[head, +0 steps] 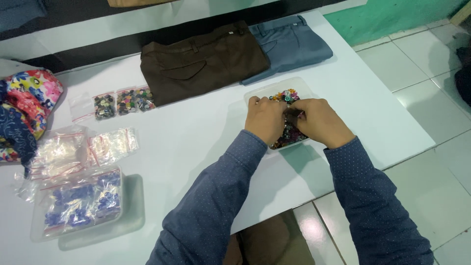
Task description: Sorting and packaging small colorful buttons into plastic bags on a work table
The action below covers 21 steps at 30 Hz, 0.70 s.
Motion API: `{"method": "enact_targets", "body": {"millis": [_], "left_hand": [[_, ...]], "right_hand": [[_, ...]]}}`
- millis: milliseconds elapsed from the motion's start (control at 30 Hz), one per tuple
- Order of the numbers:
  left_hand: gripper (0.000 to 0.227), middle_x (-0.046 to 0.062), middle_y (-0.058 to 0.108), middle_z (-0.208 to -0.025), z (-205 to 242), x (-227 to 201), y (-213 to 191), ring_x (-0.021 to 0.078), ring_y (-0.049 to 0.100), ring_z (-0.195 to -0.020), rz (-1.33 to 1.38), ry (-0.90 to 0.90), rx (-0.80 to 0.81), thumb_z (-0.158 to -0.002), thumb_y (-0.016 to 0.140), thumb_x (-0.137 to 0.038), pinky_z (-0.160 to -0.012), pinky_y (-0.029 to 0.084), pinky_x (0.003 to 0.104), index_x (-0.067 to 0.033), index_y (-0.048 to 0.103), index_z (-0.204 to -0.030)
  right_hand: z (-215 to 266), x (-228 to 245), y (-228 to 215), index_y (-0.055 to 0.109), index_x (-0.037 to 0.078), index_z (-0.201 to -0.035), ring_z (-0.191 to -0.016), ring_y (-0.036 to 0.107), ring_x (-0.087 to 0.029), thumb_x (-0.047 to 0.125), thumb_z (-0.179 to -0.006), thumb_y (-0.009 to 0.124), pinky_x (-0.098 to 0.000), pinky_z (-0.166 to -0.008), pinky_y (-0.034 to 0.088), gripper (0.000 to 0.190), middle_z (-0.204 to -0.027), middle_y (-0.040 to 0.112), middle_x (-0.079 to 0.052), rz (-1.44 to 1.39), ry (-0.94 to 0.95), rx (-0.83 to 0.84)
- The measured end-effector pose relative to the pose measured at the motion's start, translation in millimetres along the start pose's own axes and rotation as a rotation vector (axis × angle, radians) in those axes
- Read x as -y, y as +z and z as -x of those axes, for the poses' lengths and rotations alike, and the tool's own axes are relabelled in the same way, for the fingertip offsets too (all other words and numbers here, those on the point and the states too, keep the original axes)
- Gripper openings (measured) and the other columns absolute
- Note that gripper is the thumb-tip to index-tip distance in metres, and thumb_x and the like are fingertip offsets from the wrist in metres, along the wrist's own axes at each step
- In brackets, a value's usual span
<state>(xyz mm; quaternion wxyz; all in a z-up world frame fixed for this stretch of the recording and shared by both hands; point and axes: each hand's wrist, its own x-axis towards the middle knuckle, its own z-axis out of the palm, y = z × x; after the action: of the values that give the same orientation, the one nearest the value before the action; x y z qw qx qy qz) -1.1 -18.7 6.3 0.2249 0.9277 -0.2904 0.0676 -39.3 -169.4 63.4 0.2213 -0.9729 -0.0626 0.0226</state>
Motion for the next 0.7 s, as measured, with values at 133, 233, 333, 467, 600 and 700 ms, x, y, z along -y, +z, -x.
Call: {"method": "enact_targets", "body": {"millis": [133,233,333,467,600,700], "left_hand": [[0.016,0.005,0.073,-0.083,20,9,-17,0.0278,0.067,-0.092,0.128,0.048,-0.137,-0.089,0.066,-0.009,-0.102,0.037,0.048,-0.0142,0.076,-0.1],[0.02,0.007,0.072,-0.088,40,20,-37,0.0295,0.065,-0.096,0.303,0.071,-0.305,-0.094,0.064,-0.005,-0.104,0.038,0.049,-0.0115,0.074,-0.109],[0.026,0.004,0.07,-0.087,65,48,-45,0.0262,0.066,-0.096,0.295,0.096,-0.522,-0.092,0.07,-0.006,-0.101,0.044,0.045,-0.0136,0.069,-0.116],[0.024,0.002,0.072,-0.088,106,102,-59,0.027,0.067,-0.091,0.174,0.053,-0.592,-0.086,0.071,-0.002,-0.088,0.049,0.04,-0.0159,0.07,-0.106],[0.022,-0.003,0.07,-0.088,149,156,-46,0.0226,0.066,-0.093,0.013,-0.185,-0.504,-0.085,0.072,-0.005,-0.087,0.051,0.036,-0.0202,0.072,-0.101],[0.017,-0.009,0.068,-0.083,164,189,-25,0.0164,0.065,-0.091,-0.1,-0.418,-0.347,-0.084,0.074,-0.013,-0.086,0.05,0.032,-0.0258,0.073,-0.096]], "right_hand": [[13,8,-4,0.077,0.004,-0.11,-0.093,0.071,-0.048,-0.001,-0.08,0.06,-0.0522,-0.077,0.058,0.034,-0.094,0.077,-0.023,-0.043,-0.101,-0.092],[13,20,1,0.077,-0.002,-0.106,-0.079,0.071,-0.045,-0.003,-0.083,0.064,-0.0442,-0.068,0.057,0.027,-0.085,0.074,-0.026,-0.18,-0.19,-0.187],[16,45,13,0.077,0.002,-0.105,-0.073,0.068,-0.023,0.004,-0.091,0.074,-0.0325,-0.061,0.053,0.014,-0.08,0.07,-0.015,-0.312,-0.285,-0.315],[14,98,46,0.076,0.008,-0.101,-0.07,0.07,-0.027,0.003,-0.086,0.077,-0.0337,-0.058,0.054,0.016,-0.087,0.073,-0.012,-0.422,-0.435,-0.361],[-2,145,101,0.074,0.012,-0.101,-0.07,0.072,-0.029,0.01,-0.084,0.074,-0.0369,-0.06,0.056,0.017,-0.092,0.075,-0.009,-0.363,-0.424,-0.216],[-35,151,146,0.075,0.015,-0.105,-0.07,0.072,-0.019,0.008,-0.09,0.067,-0.0306,-0.062,0.057,0.018,-0.094,0.075,-0.004,-0.241,-0.367,-0.094]]}}
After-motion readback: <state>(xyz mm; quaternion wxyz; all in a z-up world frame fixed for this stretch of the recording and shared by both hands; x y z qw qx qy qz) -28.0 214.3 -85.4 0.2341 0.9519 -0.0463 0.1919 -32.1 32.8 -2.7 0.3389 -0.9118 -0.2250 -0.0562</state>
